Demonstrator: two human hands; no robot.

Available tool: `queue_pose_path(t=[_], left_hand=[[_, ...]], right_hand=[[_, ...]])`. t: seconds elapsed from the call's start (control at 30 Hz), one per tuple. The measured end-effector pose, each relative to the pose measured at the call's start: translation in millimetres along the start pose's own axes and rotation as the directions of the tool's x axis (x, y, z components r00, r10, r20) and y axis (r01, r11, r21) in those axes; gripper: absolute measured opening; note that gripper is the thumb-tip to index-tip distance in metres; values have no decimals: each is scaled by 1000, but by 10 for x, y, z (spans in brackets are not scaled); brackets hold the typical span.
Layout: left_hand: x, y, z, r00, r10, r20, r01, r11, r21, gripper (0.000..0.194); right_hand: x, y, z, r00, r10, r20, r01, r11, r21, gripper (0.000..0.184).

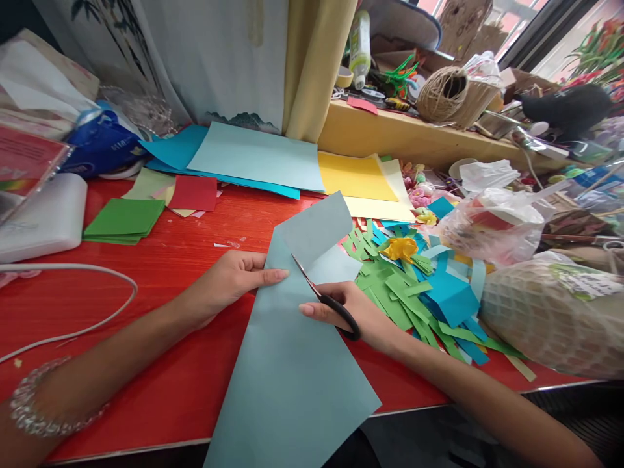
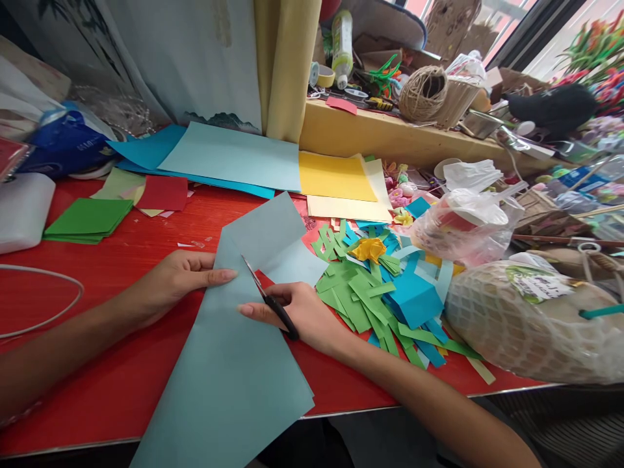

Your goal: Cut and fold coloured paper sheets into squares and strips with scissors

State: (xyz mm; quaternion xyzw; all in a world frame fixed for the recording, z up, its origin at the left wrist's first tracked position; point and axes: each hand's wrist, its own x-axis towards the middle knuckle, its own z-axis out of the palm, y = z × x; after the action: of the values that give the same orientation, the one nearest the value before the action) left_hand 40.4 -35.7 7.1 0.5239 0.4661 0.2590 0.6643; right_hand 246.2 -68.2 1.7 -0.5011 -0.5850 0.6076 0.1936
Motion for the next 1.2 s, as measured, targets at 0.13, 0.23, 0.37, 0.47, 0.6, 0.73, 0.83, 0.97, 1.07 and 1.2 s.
queue_pose_path(t=[0.13, 0.23, 0.37, 0.47, 0.6, 0.73, 0.83, 0.97, 1.07, 1.2], left_hand=[[-2, 0, 6, 1000, -9, 17, 9, 1000, -24, 18], [-8, 2, 11, 1000, -10, 24, 11, 999, -31, 16], [-2, -1, 5, 1000, -3, 19, 4, 1000, -30, 17], [14, -27, -6, 999, 6, 31, -5, 999, -33, 18], [30, -71, -25, 999, 21, 39, -20, 999, -29, 21], [41, -86, -38, 999, 25, 47, -23, 999, -31, 21], [49, -87, -34, 998, 39, 55, -37, 999, -37, 20], [54, -99, -28, 998, 35, 61, -33, 999, -29, 19], [56, -114, -34, 997, 46, 63, -44, 998, -40, 20], [54, -116, -39, 997, 34, 75, -31, 999, -43, 20]], right_hand=[[-3, -9, -5, 1000, -11, 3, 11, 1000, -6, 46], [-1, -4, -2, 1000, 0, 8, 0, 1000, -6, 46], [3, 6, 6, 1000, -3, 9, 3, 1000, 19, 46], [1, 9, 6, 1000, -18, 14, 18, 999, 28, 46], [4, 18, 7, 999, -31, 9, 31, 999, 24, 46], [18, 30, 12, 1000, -14, 5, 14, 1000, 3, 46], [23, 33, 12, 1000, -6, -8, 6, 1000, -18, 45], [26, 41, 14, 1000, -19, -7, 19, 1000, -4, 45], [34, 50, 12, 1000, -16, -4, 16, 1000, 13, 44], [39, 44, 3, 1000, -24, 11, 23, 1000, 14, 43]])
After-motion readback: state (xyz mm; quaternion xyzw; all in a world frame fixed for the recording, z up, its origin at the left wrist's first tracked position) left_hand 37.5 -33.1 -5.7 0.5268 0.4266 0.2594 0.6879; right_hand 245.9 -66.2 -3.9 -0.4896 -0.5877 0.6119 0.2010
